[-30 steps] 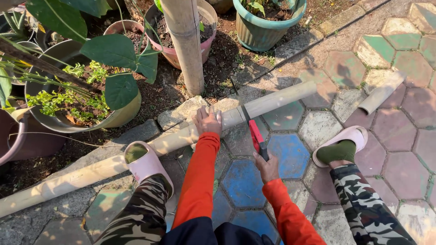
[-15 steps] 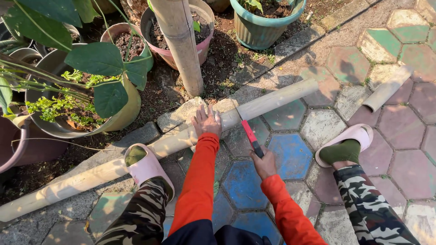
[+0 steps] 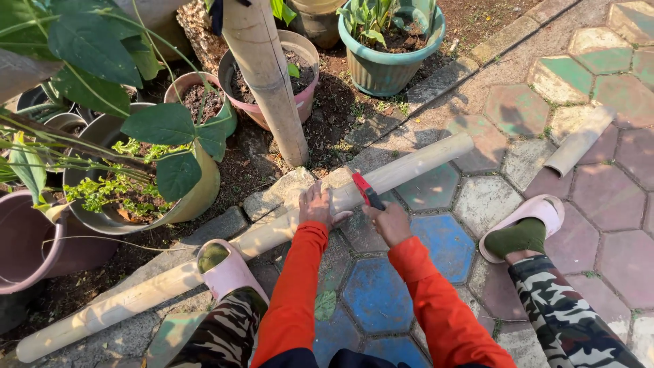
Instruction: Sawing a long pole into smaller segments using a hand saw in a garden setting.
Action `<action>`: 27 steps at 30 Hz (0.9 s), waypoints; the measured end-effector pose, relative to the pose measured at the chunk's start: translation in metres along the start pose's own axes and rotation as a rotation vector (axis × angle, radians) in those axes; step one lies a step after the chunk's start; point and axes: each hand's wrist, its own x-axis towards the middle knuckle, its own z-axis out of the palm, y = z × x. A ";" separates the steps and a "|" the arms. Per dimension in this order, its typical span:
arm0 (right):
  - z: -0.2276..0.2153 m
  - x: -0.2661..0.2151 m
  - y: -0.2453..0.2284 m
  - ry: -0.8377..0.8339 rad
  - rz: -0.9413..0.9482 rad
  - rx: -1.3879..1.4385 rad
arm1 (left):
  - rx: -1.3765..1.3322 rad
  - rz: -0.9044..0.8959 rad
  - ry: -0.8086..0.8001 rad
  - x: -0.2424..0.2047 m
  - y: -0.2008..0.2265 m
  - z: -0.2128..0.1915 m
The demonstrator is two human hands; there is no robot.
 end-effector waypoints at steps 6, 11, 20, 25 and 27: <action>0.020 -0.016 0.067 0.238 -0.373 0.047 | 0.018 0.044 -0.110 0.000 0.000 -0.002; 0.015 -0.017 0.057 0.098 -0.131 0.281 | -0.060 0.019 -0.137 0.008 -0.007 0.020; -0.001 -0.039 0.047 0.158 -0.290 0.346 | -0.076 0.045 -0.001 0.017 0.019 0.007; -0.059 -0.057 0.012 0.040 -0.052 0.226 | 0.122 0.111 0.045 -0.008 0.029 0.024; -0.089 -0.068 -0.019 -0.111 0.009 0.500 | 0.214 0.159 0.029 -0.011 0.023 0.038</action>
